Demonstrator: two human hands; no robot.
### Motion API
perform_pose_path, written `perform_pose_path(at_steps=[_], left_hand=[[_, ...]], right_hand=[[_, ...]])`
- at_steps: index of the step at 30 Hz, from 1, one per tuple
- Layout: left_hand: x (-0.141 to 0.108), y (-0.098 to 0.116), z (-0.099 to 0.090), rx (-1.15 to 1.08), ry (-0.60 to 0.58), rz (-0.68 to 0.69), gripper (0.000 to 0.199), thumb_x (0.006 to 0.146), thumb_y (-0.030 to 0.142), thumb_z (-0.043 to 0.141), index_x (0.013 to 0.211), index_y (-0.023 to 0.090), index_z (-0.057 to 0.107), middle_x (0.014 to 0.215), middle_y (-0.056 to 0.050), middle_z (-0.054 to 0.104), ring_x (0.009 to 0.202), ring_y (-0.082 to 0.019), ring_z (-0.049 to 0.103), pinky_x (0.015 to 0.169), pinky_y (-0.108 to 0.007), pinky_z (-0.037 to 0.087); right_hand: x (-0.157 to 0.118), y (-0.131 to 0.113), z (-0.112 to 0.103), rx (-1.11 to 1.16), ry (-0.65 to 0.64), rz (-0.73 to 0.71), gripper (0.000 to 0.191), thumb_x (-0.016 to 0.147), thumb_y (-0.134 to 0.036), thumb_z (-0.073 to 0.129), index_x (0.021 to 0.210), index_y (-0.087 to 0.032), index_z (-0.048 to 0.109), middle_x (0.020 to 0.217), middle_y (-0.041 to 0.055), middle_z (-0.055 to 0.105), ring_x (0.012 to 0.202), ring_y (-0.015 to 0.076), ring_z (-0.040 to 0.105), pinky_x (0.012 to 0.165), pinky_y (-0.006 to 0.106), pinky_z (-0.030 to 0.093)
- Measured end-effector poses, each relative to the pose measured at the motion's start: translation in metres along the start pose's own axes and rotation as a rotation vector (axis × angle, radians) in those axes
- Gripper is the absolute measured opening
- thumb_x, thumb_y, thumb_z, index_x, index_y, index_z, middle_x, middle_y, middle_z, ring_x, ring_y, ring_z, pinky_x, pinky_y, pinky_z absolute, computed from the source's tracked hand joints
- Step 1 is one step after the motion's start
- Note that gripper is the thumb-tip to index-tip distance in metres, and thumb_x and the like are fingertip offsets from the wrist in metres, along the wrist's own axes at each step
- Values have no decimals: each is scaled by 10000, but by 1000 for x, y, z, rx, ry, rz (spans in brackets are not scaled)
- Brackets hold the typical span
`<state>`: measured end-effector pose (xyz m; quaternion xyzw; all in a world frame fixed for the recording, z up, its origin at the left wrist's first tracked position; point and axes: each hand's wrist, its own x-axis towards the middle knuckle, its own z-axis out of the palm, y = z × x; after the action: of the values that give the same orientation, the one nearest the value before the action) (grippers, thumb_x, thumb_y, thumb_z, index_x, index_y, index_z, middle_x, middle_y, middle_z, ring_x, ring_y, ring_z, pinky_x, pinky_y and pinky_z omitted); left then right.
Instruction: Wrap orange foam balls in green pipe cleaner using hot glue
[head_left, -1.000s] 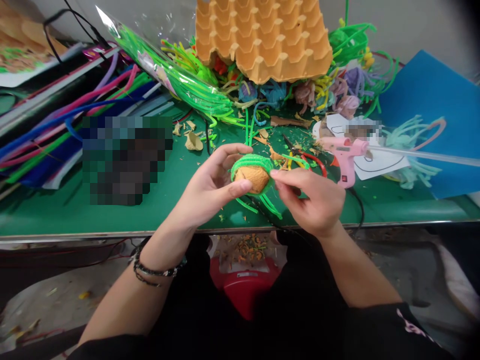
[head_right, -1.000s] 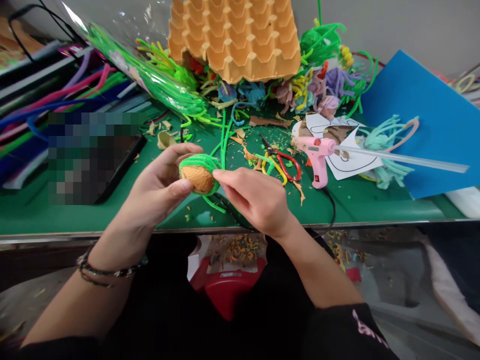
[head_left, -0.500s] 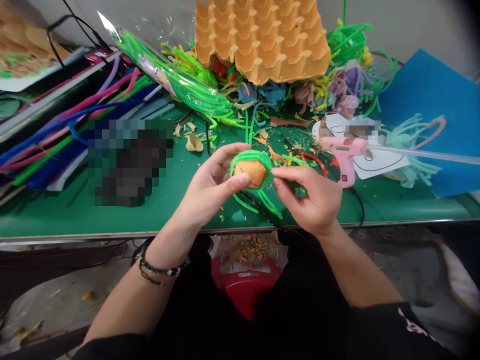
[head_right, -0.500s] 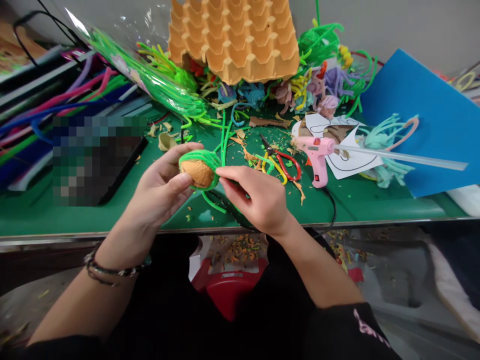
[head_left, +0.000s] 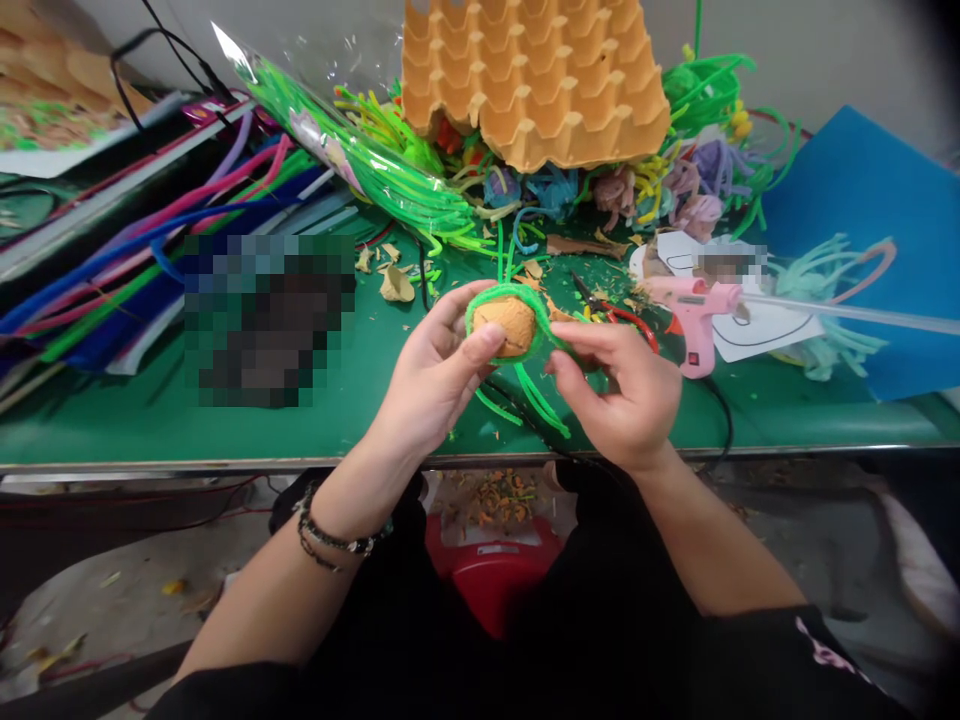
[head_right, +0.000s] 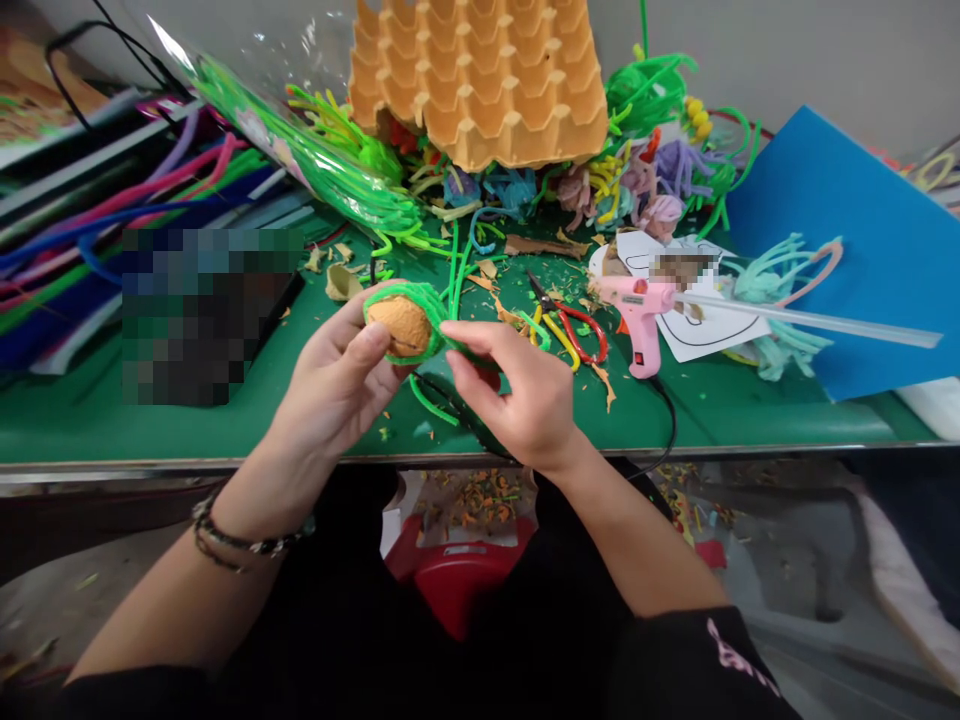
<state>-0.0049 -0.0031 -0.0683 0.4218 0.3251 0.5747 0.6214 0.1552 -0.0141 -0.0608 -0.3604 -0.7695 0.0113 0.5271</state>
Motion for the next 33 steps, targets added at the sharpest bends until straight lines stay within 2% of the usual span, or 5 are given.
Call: perform_pose_path(at_steps=[16,20,24,28,33], left_hand=[[1,-8,0,-17,-42,48,444,681,437,766,1046,248,598,985,20,662,864,-89,648,773,-177,537],[4,-4,-5,49,-134,17,459,685,430,764,1068,232,607,990,0,661,863,-109,648,769,-196,544],[8,2,-12,173,-291,25,471,702,393,759,1109,218,599,883,2,653,774,-108,641,697,-199,545],[8,5,-15,206,-298,95,471,722,368,746,1142,236,579,838,10,632,730,-101,623,675,-204,543],[7,4,-13,194,-298,115,427,732,351,738,1119,243,592,946,-8,622,763,-102,615,686,-205,552]], right_hand=[[-3,-3,4,-155,-11,-173,204,810,-47,597,980,-151,638,795,10,712,712,90,660,709,178,544],[0,2,2,-68,20,-160,223,804,-33,587,949,-201,618,791,-15,694,715,88,645,691,201,540],[4,6,-3,-10,-38,-153,211,804,-36,579,928,-203,611,790,-6,684,712,91,634,670,216,540],[6,8,-8,-3,-93,-169,236,799,-35,580,970,-196,606,836,9,693,752,103,647,690,219,549],[4,13,-11,-94,-90,-306,225,815,-37,582,999,-162,616,832,38,684,783,119,650,730,236,557]])
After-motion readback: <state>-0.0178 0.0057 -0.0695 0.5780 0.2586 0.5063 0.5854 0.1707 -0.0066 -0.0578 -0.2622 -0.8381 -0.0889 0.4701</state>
